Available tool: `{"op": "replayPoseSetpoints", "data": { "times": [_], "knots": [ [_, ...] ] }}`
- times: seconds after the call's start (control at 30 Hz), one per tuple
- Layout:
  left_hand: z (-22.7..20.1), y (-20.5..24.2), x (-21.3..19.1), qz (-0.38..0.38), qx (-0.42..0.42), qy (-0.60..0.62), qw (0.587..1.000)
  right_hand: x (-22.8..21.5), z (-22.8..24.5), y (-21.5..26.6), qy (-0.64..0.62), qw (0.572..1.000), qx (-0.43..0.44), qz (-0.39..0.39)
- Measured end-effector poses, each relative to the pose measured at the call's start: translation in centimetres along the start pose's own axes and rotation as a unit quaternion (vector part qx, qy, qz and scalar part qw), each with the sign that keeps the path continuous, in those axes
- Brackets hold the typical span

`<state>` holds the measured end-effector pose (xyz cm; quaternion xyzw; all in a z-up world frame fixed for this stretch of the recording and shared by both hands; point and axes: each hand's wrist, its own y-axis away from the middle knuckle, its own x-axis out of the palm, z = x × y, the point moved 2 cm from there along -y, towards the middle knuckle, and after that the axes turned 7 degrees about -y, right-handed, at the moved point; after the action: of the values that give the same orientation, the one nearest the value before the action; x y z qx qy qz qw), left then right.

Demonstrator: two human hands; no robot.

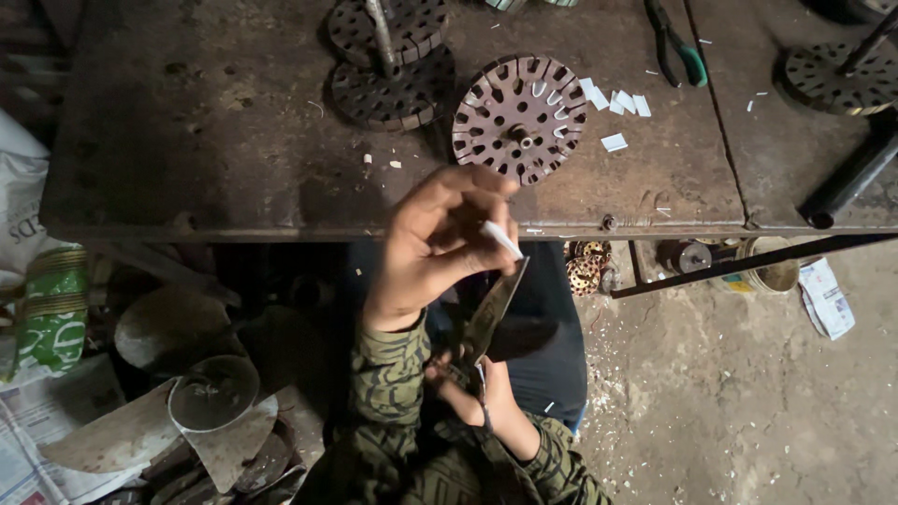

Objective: The person cuts small white rectangular pieces with scissors and inserts them into the slots of a circular metal component. The person repeats this process for multiple slots on the component.

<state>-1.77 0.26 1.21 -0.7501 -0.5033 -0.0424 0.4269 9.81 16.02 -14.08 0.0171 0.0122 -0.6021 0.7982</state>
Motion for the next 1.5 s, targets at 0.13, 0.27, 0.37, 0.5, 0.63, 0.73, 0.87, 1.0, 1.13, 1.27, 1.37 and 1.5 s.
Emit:
{"op": "replayPoseSetpoints", "data": {
  "times": [0.13, 0.27, 0.37, 0.5, 0.63, 0.73, 0.87, 1.0, 1.13, 1.27, 1.37, 1.5],
  "knots": [
    [-0.2, 0.5, -0.4, 0.015, 0.025, -0.071, 0.997, -0.6, -1.6, -0.3, 0.029, 0.997, 0.057, 0.035],
    [0.2, 0.3, 0.2, 0.036, 0.093, -0.299, 0.949, -1.0, -4.2, -0.7, -0.055, 0.992, 0.116, -0.011],
    [0.5, 0.0, 1.2, 0.020, 0.047, -0.299, 0.953, -1.1, -5.4, -1.6, -0.039, 0.993, 0.070, -0.082],
    [0.6, -0.2, 1.5, -0.008, -0.086, -0.208, 0.974, -1.3, -5.0, -1.4, 0.019, 0.995, -0.021, -0.093],
    [0.3, -0.3, 1.5, 0.019, 0.042, -0.312, 0.949, -1.2, -3.6, -1.4, 0.063, 0.992, -0.041, -0.103],
    [0.7, -0.4, 1.0, 0.000, 0.052, -0.302, 0.952, -1.3, -2.4, -0.8, 0.124, 0.988, -0.075, -0.058],
    [1.4, -0.2, 0.2, -0.015, -0.002, -0.237, 0.971, -0.7, -2.3, -0.3, -0.002, 0.996, 0.073, -0.060],
    [2.2, -0.3, -0.1, -0.022, -0.036, -0.177, 0.983, -0.5, -1.7, -0.2, -0.044, 0.998, 0.047, -0.009],
    [3.2, 0.1, -0.7, -0.014, -0.093, -0.121, 0.988, -0.7, -1.1, 0.0, -0.121, 0.991, -0.031, 0.044],
    [4.1, 0.0, -1.0, 0.036, -0.054, -0.148, 0.987, -0.7, -1.2, 0.2, -0.101, 0.990, 0.099, -0.017],
    [4.7, 0.2, -0.8, 0.065, -0.065, -0.107, 0.990, -0.6, -0.4, -0.1, -0.060, 0.993, 0.086, -0.060],
    [5.4, 0.1, -1.1, 0.063, -0.056, -0.116, 0.990, -0.8, 1.2, -0.7, -0.019, 0.999, 0.018, -0.020]
  ]
}}
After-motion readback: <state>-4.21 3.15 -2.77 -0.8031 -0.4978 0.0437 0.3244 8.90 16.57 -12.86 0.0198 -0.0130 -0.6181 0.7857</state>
